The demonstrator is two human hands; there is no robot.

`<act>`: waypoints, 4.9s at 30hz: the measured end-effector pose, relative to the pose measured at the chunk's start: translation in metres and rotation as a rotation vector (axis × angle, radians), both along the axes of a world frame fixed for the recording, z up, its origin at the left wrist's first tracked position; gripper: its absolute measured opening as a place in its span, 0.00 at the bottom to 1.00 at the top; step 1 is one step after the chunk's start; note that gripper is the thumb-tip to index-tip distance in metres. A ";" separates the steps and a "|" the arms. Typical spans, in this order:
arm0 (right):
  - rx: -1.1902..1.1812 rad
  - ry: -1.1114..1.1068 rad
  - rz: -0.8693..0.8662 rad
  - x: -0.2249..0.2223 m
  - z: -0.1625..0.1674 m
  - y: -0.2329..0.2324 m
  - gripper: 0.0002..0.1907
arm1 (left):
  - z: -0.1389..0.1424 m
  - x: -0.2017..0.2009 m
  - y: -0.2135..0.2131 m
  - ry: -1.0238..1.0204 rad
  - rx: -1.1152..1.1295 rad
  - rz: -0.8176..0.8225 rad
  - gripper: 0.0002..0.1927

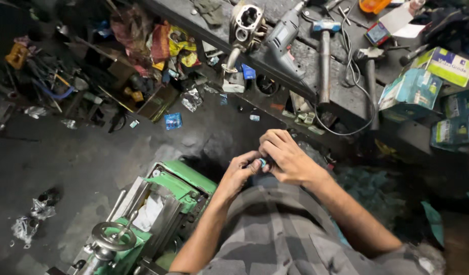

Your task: The person works on a motorcycle engine cylinder head at a cluttered workbench. They wipe the part with a cloth, sand its surface with a small abrasive block, fit a valve into the head, and drive a valve guide into place by striking it with a hammer, then pick up a power drill.

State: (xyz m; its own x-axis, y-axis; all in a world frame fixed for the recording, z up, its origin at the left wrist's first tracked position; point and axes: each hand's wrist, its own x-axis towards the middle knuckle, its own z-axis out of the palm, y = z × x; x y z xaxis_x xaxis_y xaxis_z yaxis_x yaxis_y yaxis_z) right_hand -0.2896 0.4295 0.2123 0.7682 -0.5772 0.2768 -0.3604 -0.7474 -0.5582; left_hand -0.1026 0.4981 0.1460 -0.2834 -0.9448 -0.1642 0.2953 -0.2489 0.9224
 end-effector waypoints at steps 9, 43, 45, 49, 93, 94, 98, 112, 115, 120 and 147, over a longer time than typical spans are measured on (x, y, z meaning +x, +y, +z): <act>-0.164 -0.462 0.125 0.008 -0.035 -0.091 0.18 | 0.010 -0.001 -0.059 -0.074 0.111 0.255 0.22; 1.675 -0.960 -0.334 0.101 -0.096 -0.280 0.17 | 0.102 0.073 -0.262 -0.459 -0.644 0.339 0.29; 1.657 -1.094 -0.243 0.110 -0.098 -0.284 0.15 | 0.102 0.097 -0.267 -0.455 -0.595 0.381 0.29; 1.398 -1.112 -0.377 0.119 -0.098 -0.297 0.11 | 0.100 0.159 -0.271 -0.728 -0.468 0.345 0.31; -0.344 0.341 -0.853 0.121 -0.080 -0.610 0.18 | -0.066 0.289 -0.222 -0.283 -0.033 0.534 0.08; -0.348 0.388 -0.846 0.124 -0.081 -0.611 0.17 | -0.072 0.287 -0.216 -0.322 -0.066 0.534 0.08; -0.081 0.281 -0.855 0.129 -0.082 -0.614 0.21 | -0.082 0.280 -0.207 -0.299 -0.083 0.578 0.09; 0.913 -0.681 -0.804 0.049 -0.074 -0.379 0.23 | -0.024 0.258 -0.488 -0.898 -0.603 0.276 0.15; 0.965 -0.896 -0.692 0.056 -0.082 -0.343 0.21 | -0.024 0.220 -0.573 -0.993 -0.629 0.208 0.18; 0.928 -0.954 -0.784 0.066 -0.079 -0.301 0.21 | -0.031 0.169 -0.649 -1.150 -0.627 0.014 0.19; 0.707 -0.619 -0.838 0.081 -0.072 -0.465 0.13 | -0.078 0.205 -0.679 -1.324 -0.301 0.042 0.24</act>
